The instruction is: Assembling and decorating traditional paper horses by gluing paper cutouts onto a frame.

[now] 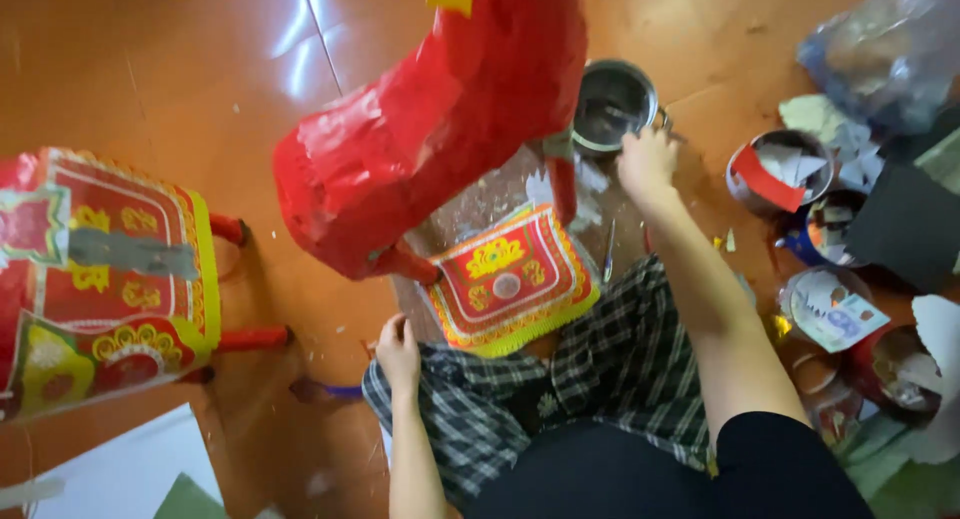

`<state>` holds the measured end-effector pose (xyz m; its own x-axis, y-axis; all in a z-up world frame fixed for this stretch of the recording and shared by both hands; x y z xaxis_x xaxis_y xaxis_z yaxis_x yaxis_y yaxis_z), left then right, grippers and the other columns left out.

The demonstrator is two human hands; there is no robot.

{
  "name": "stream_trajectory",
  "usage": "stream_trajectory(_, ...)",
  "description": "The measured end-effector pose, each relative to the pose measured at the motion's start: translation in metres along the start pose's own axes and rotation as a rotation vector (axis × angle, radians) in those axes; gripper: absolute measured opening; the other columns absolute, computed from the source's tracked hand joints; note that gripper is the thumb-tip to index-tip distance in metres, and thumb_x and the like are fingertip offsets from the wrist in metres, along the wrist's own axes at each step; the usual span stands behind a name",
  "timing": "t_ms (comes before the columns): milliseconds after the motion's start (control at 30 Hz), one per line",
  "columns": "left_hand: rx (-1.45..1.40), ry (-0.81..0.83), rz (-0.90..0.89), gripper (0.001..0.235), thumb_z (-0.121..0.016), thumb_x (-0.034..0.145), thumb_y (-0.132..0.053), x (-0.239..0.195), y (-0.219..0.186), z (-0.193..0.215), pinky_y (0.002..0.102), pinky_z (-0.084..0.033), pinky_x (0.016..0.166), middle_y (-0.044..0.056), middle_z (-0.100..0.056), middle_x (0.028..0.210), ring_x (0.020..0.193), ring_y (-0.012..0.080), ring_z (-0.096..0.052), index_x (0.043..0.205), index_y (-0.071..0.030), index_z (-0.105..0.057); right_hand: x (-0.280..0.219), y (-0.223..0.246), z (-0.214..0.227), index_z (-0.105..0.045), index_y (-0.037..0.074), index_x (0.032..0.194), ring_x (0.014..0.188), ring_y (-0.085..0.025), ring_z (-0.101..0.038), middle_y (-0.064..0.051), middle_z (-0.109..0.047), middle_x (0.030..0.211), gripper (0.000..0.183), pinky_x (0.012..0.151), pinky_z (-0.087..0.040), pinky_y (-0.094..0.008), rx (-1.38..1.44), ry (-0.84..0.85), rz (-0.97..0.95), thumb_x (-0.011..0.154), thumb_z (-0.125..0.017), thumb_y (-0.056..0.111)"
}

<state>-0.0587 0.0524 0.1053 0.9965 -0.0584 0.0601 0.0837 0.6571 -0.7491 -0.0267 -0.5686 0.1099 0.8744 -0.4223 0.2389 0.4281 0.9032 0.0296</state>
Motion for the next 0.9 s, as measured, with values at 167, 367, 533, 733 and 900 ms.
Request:
stream_trajectory(167, 0.062, 0.012, -0.041, 0.019, -0.071, 0.104, -0.02, 0.006, -0.006, -0.004, 0.043, -0.061, 0.095, 0.016, -0.081, 0.108, 0.108, 0.0359, -0.078, 0.119, -0.012, -0.08, 0.031, -0.007, -0.031, -0.079, 0.011, 0.11, 0.1, -0.038, -0.084, -0.017, -0.083, 0.097, 0.036, 0.088, -0.062, -0.057, -0.01, 0.324, -0.2, 0.116, -0.06, 0.041)
stream_trajectory(367, 0.064, 0.045, 0.097, 0.022, -0.065, 0.103, -0.014, 0.006, -0.027, 0.004, 0.036, -0.059, 0.082, 0.01, -0.083, 0.11, 0.092, 0.0282, -0.077, 0.116, -0.002, -0.078, 0.02, 0.013, 0.065, -0.083, 0.006, 0.106, 0.094, -0.044, -0.077, -0.019, -0.08, 0.111, 0.027, 0.075, -0.061, -0.057, 0.05, 0.544, 0.01, 0.089, -0.063, 0.01)
stream_trajectory(533, 0.082, 0.054, 0.11, 0.023, -0.066, 0.102, -0.015, 0.006, -0.024, 0.002, 0.037, -0.061, 0.085, 0.011, -0.084, 0.111, 0.096, 0.0284, -0.079, 0.116, -0.002, -0.078, -0.036, 0.009, 0.037, -0.063, 0.007, 0.141, 0.107, -0.036, -0.071, -0.018, -0.075, 0.125, 0.047, 0.089, -0.058, -0.047, 0.794, 0.453, -0.17, 0.098, -0.043, 0.009)
stream_trajectory(733, 0.041, 0.045, 0.199, 0.025, -0.067, 0.102, -0.018, 0.006, -0.035, 0.007, 0.035, -0.061, 0.082, 0.009, -0.085, 0.107, 0.092, 0.0257, -0.08, 0.117, -0.005, -0.081, -0.07, 0.008, -0.004, -0.065, 0.016, 0.139, 0.051, -0.017, -0.059, -0.008, -0.076, 0.081, 0.049, 0.041, -0.034, -0.027, 1.32, 0.557, -0.553, 0.091, -0.067, 0.008)
stream_trajectory(900, -0.046, 0.058, 0.181, 0.052, -0.074, 0.098, -0.016, 0.049, -0.043, -0.008, 0.051, -0.059, 0.102, 0.026, -0.074, 0.133, 0.12, 0.0416, -0.072, 0.146, 0.0, -0.063, -0.072, 0.008, -0.047, -0.074, 0.013, 0.138, 0.066, -0.018, -0.065, -0.01, -0.074, 0.093, 0.036, 0.043, -0.043, -0.027, 1.34, 0.475, -0.645, 0.106, -0.056, 0.017)
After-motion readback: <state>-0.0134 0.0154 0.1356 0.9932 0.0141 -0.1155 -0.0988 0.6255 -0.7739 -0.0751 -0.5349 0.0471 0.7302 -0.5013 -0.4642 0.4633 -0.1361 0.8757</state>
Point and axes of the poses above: each hand's wrist, its own x-axis towards the middle knuckle, its own z-axis out of the back of the hand, y = z × x, the point moved 4 cm from there along x, towards the middle knuckle
